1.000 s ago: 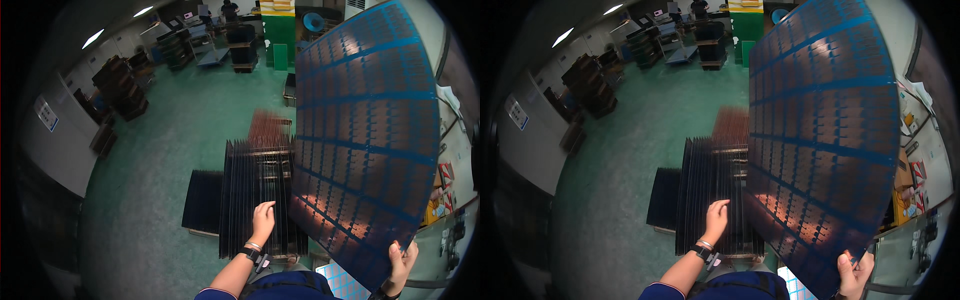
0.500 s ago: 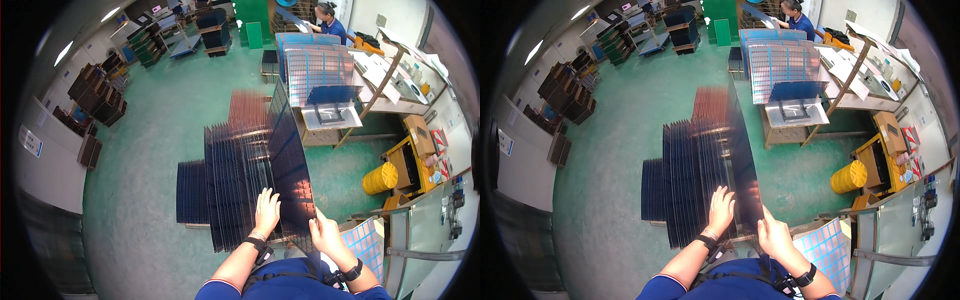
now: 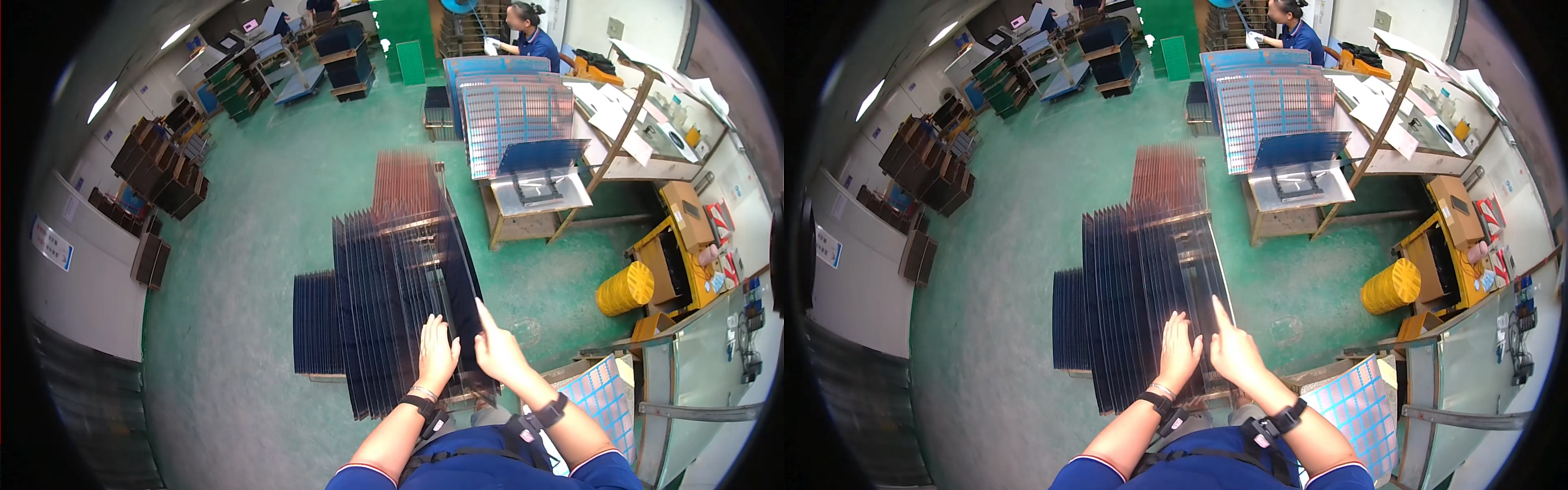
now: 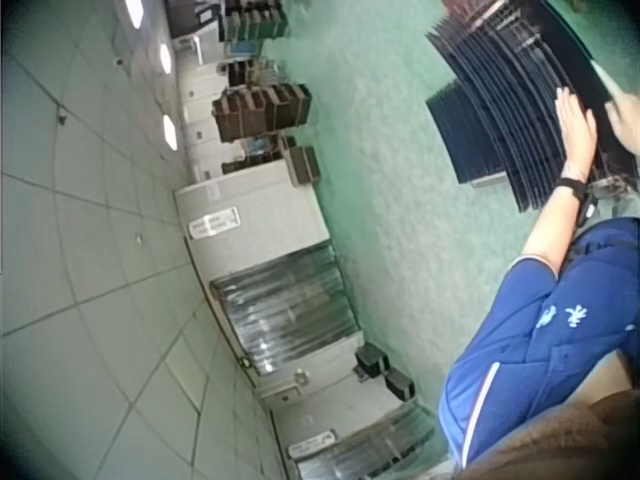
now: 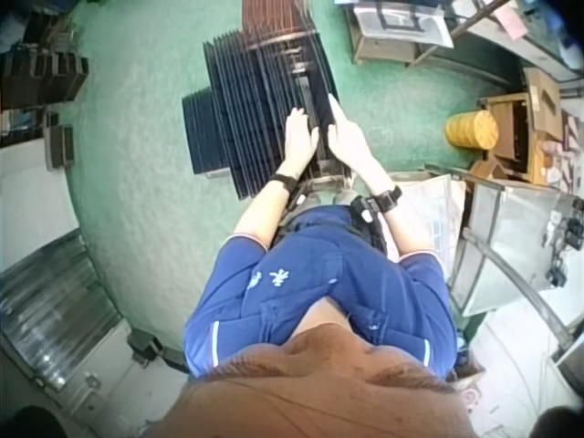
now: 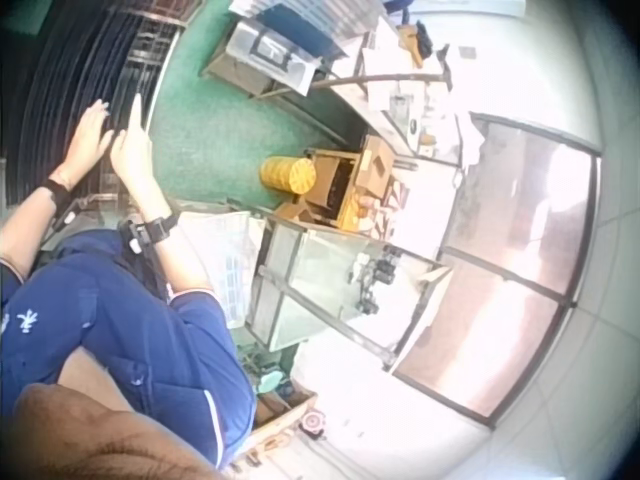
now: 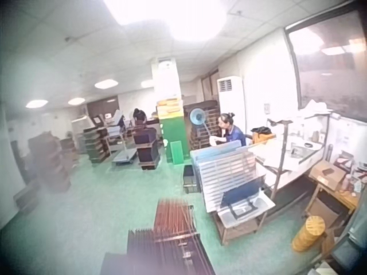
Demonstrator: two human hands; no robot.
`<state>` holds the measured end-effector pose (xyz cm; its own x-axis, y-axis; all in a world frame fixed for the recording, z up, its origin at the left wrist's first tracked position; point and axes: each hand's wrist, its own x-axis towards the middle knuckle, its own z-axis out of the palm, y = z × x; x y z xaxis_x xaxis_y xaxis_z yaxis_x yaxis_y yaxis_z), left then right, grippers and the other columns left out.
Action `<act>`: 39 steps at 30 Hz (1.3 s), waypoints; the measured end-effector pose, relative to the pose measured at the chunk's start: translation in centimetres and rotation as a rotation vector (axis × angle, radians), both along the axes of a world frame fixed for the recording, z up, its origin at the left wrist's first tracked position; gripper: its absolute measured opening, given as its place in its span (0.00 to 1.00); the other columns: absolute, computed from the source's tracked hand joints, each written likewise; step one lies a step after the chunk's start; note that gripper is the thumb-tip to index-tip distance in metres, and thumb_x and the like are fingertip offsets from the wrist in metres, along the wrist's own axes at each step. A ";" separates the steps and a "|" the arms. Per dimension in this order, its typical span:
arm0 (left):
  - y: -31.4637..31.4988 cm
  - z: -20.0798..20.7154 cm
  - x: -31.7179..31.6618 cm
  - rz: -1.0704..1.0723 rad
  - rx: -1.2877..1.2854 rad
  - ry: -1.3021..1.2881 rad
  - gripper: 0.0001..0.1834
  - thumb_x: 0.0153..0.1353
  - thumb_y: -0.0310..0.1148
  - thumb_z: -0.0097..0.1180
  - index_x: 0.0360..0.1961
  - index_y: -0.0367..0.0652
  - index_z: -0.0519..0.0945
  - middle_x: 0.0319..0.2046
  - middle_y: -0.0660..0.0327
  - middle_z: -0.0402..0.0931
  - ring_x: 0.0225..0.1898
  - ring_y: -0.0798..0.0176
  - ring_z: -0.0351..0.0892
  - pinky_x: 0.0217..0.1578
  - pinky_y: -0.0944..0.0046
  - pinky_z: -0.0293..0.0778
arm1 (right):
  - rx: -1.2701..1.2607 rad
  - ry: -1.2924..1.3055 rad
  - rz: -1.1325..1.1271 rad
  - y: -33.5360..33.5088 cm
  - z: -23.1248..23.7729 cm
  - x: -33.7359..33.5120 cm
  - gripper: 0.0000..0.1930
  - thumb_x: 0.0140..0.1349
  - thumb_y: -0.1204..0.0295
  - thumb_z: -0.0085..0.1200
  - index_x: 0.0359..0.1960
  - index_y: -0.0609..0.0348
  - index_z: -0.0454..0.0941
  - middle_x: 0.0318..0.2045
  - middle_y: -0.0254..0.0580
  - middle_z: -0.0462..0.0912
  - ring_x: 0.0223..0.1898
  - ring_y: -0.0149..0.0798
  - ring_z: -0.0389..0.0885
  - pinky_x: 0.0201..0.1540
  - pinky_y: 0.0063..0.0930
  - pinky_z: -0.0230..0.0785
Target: Inspecting and sorting blue-coated patterned metal sheets into a vertical rack.
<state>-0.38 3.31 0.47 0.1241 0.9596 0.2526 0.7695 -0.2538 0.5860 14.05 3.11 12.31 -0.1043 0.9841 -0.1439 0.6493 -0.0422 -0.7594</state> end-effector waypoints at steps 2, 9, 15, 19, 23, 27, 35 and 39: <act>0.1 -0.3 0.3 -0.005 -0.001 0.107 0.19 0.53 0.30 0.53 0.44 0.29 0.71 0.56 0.43 0.63 0.63 0.44 0.56 0.63 0.49 0.51 | -0.062 -0.041 0.031 0.1 -2.8 -0.8 0.36 0.55 0.75 0.46 0.67 0.53 0.46 0.28 0.66 0.77 0.29 0.64 0.77 0.36 0.50 0.70; 0.1 0.4 1.1 0.055 -0.057 0.304 0.15 0.47 0.30 0.54 0.36 0.30 0.75 0.58 0.45 0.61 0.65 0.44 0.52 0.64 0.47 0.48 | -0.028 0.008 0.183 -2.0 -5.1 0.1 0.32 0.57 0.76 0.46 0.65 0.50 0.54 0.53 0.59 0.70 0.49 0.59 0.73 0.51 0.44 0.69; -0.1 1.9 0.4 0.021 -0.009 0.139 0.05 0.49 0.26 0.53 0.26 0.35 0.72 0.55 0.44 0.65 0.60 0.41 0.59 0.61 0.48 0.55 | -0.012 -0.022 0.191 -3.3 -5.0 2.8 0.29 0.57 0.76 0.46 0.62 0.47 0.59 0.51 0.54 0.73 0.46 0.57 0.75 0.49 0.44 0.71; 0.5 13.7 -1.9 0.015 -0.228 -0.214 0.08 0.52 0.27 0.52 0.30 0.31 0.71 0.48 0.45 0.71 0.47 0.44 0.73 0.49 0.57 0.69 | -0.072 0.043 0.164 -3.1 -5.4 4.9 0.28 0.57 0.76 0.46 0.62 0.47 0.60 0.50 0.54 0.74 0.46 0.57 0.75 0.49 0.44 0.70; -1.3 24.8 -10.9 0.084 -0.119 -0.560 0.15 0.52 0.26 0.53 0.42 0.30 0.74 0.43 0.53 0.75 0.39 0.59 0.78 0.42 0.63 0.73 | -0.184 0.183 0.142 -1.8 -4.9 5.5 0.29 0.58 0.74 0.49 0.63 0.49 0.59 0.50 0.54 0.75 0.45 0.47 0.79 0.47 0.35 0.71; -4.5 30.2 -15.5 0.116 -0.147 -1.188 0.23 0.48 0.33 0.57 0.45 0.28 0.73 0.36 0.53 0.78 0.36 0.63 0.79 0.41 0.66 0.74 | -0.176 0.533 0.080 -0.5 -7.0 5.9 0.31 0.62 0.68 0.50 0.66 0.55 0.52 0.59 0.52 0.67 0.54 0.39 0.71 0.54 0.32 0.66; -6.4 24.0 -18.3 0.341 -0.015 -1.310 0.17 0.53 0.33 0.53 0.42 0.33 0.74 0.36 0.57 0.77 0.38 0.64 0.76 0.40 0.67 0.71 | -0.463 1.338 -0.043 1.4 -1.8 4.8 0.28 0.62 0.68 0.52 0.62 0.59 0.57 0.50 0.40 0.74 0.48 0.34 0.75 0.50 0.30 0.70; -5.3 22.7 -18.3 0.285 -0.077 -1.352 0.16 0.55 0.34 0.51 0.42 0.33 0.74 0.35 0.57 0.77 0.36 0.66 0.76 0.39 0.69 0.71 | -0.420 1.342 -0.042 2.1 -1.8 5.6 0.27 0.62 0.68 0.53 0.61 0.57 0.58 0.48 0.39 0.74 0.45 0.32 0.76 0.47 0.28 0.72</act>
